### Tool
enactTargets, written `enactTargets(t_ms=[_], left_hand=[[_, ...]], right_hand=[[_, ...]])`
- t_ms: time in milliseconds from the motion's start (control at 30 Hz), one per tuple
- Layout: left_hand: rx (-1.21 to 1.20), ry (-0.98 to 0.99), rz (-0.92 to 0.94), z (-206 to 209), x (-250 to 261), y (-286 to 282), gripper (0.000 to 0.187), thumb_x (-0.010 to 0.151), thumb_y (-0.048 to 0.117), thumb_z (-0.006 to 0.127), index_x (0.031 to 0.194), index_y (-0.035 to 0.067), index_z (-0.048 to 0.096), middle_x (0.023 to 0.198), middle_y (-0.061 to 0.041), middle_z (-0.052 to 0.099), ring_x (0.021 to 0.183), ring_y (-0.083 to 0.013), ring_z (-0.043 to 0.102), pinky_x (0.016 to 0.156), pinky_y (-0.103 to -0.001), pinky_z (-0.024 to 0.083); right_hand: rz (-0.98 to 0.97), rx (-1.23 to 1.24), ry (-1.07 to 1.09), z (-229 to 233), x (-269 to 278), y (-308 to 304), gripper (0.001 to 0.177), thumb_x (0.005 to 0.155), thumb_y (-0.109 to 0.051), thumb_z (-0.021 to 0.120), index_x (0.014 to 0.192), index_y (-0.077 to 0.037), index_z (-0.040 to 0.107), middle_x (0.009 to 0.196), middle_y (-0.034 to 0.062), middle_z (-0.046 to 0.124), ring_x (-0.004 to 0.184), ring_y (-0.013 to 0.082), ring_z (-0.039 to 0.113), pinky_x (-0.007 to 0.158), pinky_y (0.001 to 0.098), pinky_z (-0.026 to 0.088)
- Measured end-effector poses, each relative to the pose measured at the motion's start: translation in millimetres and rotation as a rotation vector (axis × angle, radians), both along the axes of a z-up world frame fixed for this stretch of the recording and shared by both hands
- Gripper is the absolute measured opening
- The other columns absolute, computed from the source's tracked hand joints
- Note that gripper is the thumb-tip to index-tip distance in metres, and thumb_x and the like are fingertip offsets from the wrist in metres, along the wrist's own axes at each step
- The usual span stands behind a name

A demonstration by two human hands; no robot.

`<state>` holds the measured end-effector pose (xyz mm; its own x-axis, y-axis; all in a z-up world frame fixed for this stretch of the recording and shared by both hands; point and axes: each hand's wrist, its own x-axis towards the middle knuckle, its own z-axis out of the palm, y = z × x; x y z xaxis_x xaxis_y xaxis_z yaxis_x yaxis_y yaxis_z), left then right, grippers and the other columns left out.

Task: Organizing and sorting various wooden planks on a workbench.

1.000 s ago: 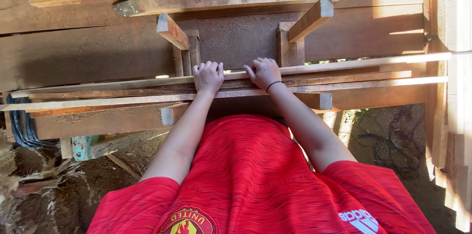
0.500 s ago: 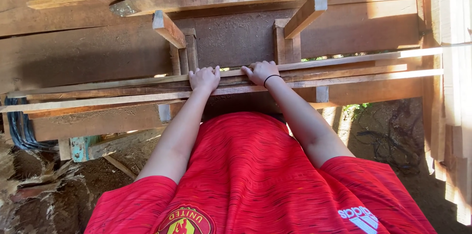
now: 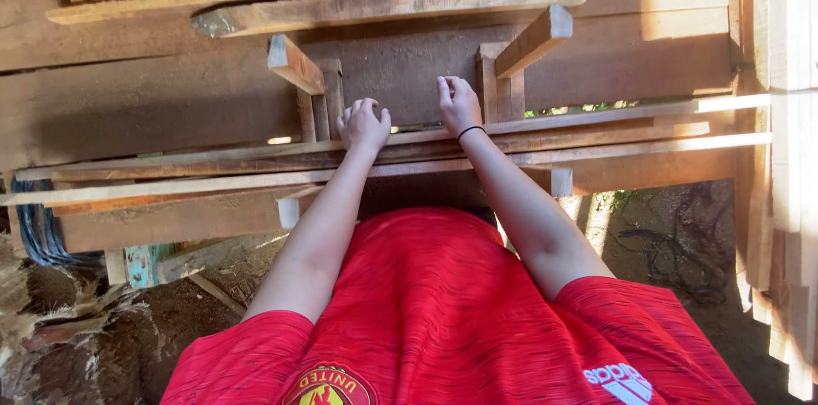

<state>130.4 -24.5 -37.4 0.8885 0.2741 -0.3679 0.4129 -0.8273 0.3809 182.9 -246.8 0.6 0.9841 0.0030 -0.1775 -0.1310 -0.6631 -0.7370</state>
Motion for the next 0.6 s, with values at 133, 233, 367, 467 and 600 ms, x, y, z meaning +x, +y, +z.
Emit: enactTargets(t_ms=[133,233,367,467,600], left_hand=[[-0.04,-0.126,-0.036,-2,54,-3,0.032,0.094,0.045,0.061,0.118,0.025,0.064,0.126,0.0,0.063,0.127,-0.0282,0.056,0.106,-0.052,0.045],[-0.058,-0.217,-0.064,6,103,1,0.032,0.093,0.04,0.063,0.119,0.021,0.064,0.125,-0.003,0.064,0.126,-0.0309,0.058,0.101,-0.054,0.049],[-0.014,-0.134,-0.078,12,169,12,0.038,0.096,0.039,0.061,0.13,0.023,0.059,0.135,-0.001,0.059,0.133,-0.0275,0.054,0.105,-0.05,0.048],[0.025,-0.115,-0.085,28,220,22,0.044,0.098,0.033,0.06,0.139,0.02,0.054,0.143,-0.004,0.055,0.139,-0.0287,0.049,0.108,-0.05,0.046],[0.244,-0.119,-0.155,21,285,46,0.064,0.098,0.024,0.067,0.155,0.012,0.04,0.157,-0.007,0.042,0.148,-0.0286,0.036,0.114,-0.049,0.041]], right_hand=[[-0.045,0.041,0.017,-2,46,26,0.032,0.102,-0.046,0.062,0.118,-0.019,0.07,0.108,0.0061,0.071,0.1,0.0271,0.072,0.09,0.0406,0.058],[-0.021,0.026,-0.002,-8,87,36,0.033,0.1,-0.043,0.065,0.121,-0.018,0.068,0.113,0.007,0.068,0.103,0.0281,0.071,0.089,0.0406,0.059],[0.018,-0.147,-0.078,-19,147,47,0.04,0.097,-0.046,0.066,0.126,-0.019,0.062,0.123,0.0052,0.062,0.112,0.032,0.067,0.093,0.0493,0.057],[0.06,-0.278,-0.182,-17,196,58,0.049,0.092,-0.043,0.071,0.133,-0.019,0.057,0.131,0.0041,0.057,0.122,0.0326,0.061,0.099,0.0491,0.054],[0.165,-0.52,-0.346,-14,260,75,0.06,0.085,-0.042,0.077,0.137,-0.02,0.056,0.137,-0.0005,0.054,0.133,0.0245,0.049,0.109,0.0416,0.044]])
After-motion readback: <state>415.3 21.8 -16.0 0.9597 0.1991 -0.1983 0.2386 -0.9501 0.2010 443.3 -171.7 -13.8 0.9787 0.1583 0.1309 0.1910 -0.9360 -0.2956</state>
